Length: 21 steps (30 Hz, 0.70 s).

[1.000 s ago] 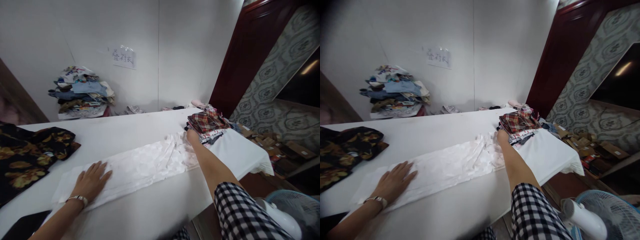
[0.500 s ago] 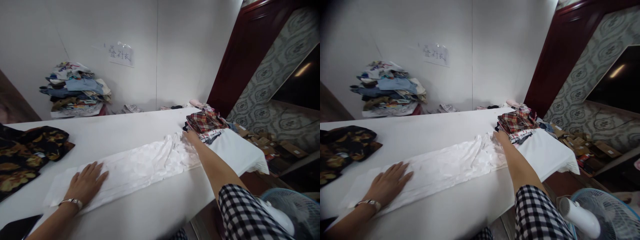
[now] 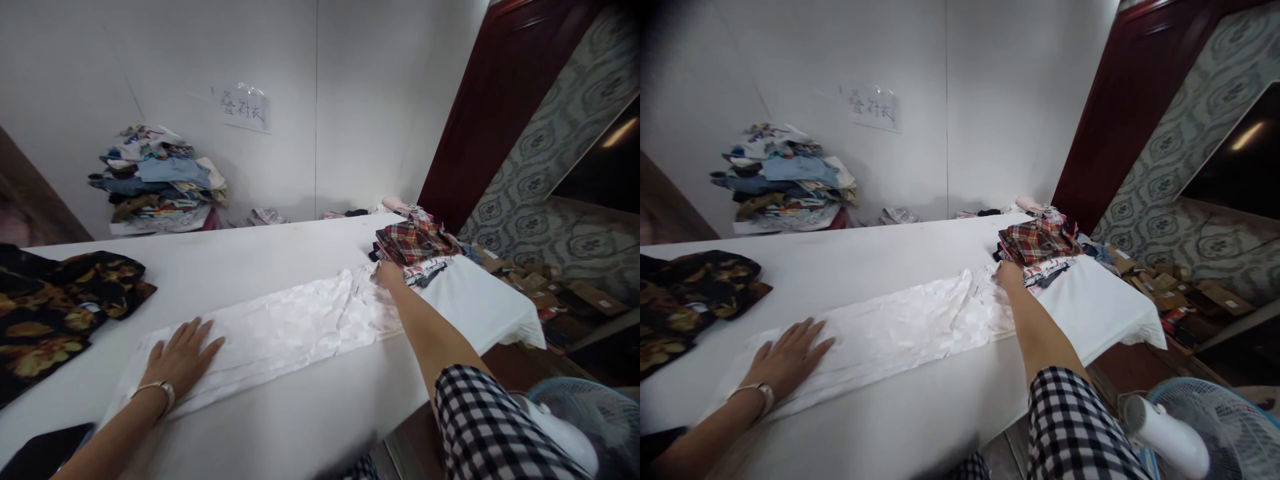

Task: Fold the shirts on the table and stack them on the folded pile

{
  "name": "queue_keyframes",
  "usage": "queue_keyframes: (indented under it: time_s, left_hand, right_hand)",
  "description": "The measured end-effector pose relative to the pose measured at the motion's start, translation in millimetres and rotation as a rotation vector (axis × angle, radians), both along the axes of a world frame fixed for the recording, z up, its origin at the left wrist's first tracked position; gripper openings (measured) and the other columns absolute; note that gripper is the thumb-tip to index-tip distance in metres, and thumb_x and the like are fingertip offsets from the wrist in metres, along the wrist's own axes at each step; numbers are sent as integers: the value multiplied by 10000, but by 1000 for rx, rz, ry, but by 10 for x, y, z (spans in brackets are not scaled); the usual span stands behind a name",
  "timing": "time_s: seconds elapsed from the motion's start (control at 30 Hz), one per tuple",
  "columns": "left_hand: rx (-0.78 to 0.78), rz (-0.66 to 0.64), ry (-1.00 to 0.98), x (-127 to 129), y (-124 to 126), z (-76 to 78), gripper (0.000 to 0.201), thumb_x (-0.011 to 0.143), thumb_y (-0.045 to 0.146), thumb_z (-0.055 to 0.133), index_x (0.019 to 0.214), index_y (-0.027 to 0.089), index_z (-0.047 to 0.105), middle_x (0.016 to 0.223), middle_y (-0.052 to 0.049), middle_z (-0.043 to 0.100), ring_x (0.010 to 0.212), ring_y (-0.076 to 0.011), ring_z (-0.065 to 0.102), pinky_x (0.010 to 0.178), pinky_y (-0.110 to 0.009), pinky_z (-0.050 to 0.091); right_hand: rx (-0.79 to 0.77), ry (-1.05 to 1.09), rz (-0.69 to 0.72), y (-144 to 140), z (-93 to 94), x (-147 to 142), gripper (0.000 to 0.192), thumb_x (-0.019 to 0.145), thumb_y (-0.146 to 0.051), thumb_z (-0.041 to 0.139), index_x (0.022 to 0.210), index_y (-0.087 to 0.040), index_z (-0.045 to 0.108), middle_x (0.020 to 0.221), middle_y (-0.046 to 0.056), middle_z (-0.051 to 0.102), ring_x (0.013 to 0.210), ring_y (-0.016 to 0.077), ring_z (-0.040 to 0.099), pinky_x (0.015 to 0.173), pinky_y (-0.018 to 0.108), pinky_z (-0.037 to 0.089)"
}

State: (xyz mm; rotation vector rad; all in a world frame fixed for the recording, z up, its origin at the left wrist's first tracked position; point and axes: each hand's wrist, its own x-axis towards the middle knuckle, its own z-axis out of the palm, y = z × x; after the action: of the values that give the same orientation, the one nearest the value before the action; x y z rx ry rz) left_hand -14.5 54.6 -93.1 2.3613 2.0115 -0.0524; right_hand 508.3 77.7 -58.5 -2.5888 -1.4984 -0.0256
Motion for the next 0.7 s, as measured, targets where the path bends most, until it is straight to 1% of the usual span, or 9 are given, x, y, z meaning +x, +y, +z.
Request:
queue_keyframes:
  time_s: [0.07, 0.13, 0.2, 0.27, 0.33, 0.43, 0.5, 0.57, 0.7]
  left_hand:
    - [-7, -1, 13, 34, -19, 16, 723, 872, 519, 230, 1482, 147, 344, 1581, -105, 252, 1456, -312, 200, 1129, -569, 219]
    - [-4, 4, 13, 47, -24, 23, 731, 874, 527, 215, 1485, 145, 338, 1582, -102, 249, 1457, -310, 196, 1135, -566, 211]
    - [2, 10, -3, 49, -19, 22, 727, 875, 530, 220, 1479, 148, 351, 1577, -107, 265, 1453, -312, 208, 1134, -571, 210]
    - [9, 11, -28, 51, -12, 18, 721, 876, 531, 237, 1472, 147, 367, 1570, -115, 281, 1448, -316, 220, 1133, -578, 209]
    - [7, 16, -44, 62, -18, 19, 714, 881, 529, 245, 1472, 148, 364, 1572, -115, 275, 1451, -316, 212, 1135, -582, 201]
    - [-15, 32, -46, 91, -55, 32, 701, 900, 525, 233, 1486, 154, 333, 1588, -100, 237, 1464, -300, 172, 1148, -570, 172]
    - [-27, 35, -52, 109, -86, 41, 690, 913, 530, 223, 1492, 166, 318, 1594, -90, 222, 1468, -287, 160, 1155, -558, 155]
    - [-32, 35, -64, 118, -104, 41, 682, 920, 546, 222, 1492, 187, 319, 1596, -80, 219, 1470, -276, 154, 1160, -545, 145]
    - [-23, 50, -78, 113, -110, 16, 668, 922, 576, 230, 1481, 227, 339, 1594, -68, 229, 1470, -265, 160, 1165, -524, 141]
  right_hand:
    - [21, -17, 20, -26, 63, -82, 310, 892, -213, 484, 1130, -93, 644, 1070, 210, 687, 1019, 292, 657, 868, 378, 492]
    - [67, -48, 72, -66, 147, -243, 383, 895, -219, 486, 1245, -92, 572, 1242, 225, 608, 1159, 305, 577, 963, 397, 442]
    - [138, -65, 212, -116, 211, -491, 462, 915, -260, 471, 1351, -106, 483, 1428, 209, 460, 1315, 301, 434, 1068, 403, 350]
    - [200, -43, 411, -167, 204, -793, 511, 953, -342, 415, 1413, -119, 415, 1528, 173, 331, 1408, 279, 296, 1130, 401, 261]
    - [176, 20, 555, -219, 106, -1084, 566, 966, -433, 374, 1452, -143, 363, 1570, 142, 252, 1451, 266, 202, 1154, 414, 204]
    - [-18, 109, 578, -299, -156, -1366, 638, 937, -530, 402, 1471, -189, 334, 1582, 117, 230, 1466, 278, 158, 1157, 467, 164]
    - [-101, 128, 565, -337, -323, -1422, 655, 933, -540, 394, 1470, -169, 337, 1577, 131, 238, 1462, 294, 167, 1154, 506, 142]
    - [-107, 119, 556, -347, -434, -1409, 651, 944, -531, 356, 1471, -149, 334, 1578, 137, 231, 1459, 295, 172, 1154, 523, 125]
    - [-94, 71, 542, -326, -509, -1360, 637, 950, -526, 330, 1474, -164, 333, 1579, 111, 240, 1459, 270, 177, 1157, 502, 142]
